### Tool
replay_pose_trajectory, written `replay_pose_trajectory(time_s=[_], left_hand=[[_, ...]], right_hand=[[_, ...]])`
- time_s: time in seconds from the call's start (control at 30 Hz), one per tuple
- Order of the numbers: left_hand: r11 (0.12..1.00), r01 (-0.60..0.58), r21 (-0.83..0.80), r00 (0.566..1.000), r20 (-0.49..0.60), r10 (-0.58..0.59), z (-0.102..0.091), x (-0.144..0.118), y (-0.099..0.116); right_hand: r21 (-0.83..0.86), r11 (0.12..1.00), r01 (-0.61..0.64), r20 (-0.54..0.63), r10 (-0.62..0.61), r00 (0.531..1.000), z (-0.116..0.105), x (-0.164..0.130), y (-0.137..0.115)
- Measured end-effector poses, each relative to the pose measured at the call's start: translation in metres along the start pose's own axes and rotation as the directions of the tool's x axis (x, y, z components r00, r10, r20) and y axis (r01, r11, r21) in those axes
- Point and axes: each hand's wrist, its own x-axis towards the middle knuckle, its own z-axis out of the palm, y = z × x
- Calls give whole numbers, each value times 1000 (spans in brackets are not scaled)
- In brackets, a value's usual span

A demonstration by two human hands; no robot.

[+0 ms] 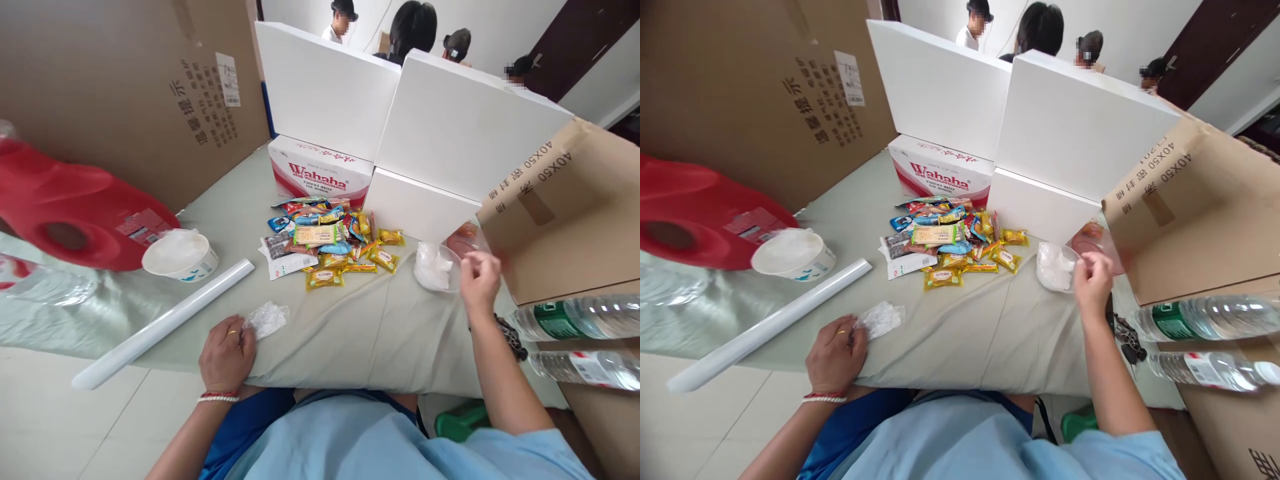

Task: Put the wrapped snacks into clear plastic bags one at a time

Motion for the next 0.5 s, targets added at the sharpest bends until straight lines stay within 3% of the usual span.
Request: replay_pose_trajectory(time_s=[0.1,0.17,0.37,0.5], left_hand=[[1000,-17,2,1000,0,17,1,-1,-4],[1000,-27,3,1000,4,27,2,-1,-5],[1000,2,-5,1000,12,-2,4,-2,-6],[999,31,-20,999,7,-31,7,-3,-6]], right_hand=[[-89,993,84,253,-59,966,6,-61,5],[-150,983,106,366,-44,929,14,-78,15],[-227,968,103,386,-7,922,12,-58,58],[-178,973,148,454,-52,890,-1,-55,65]])
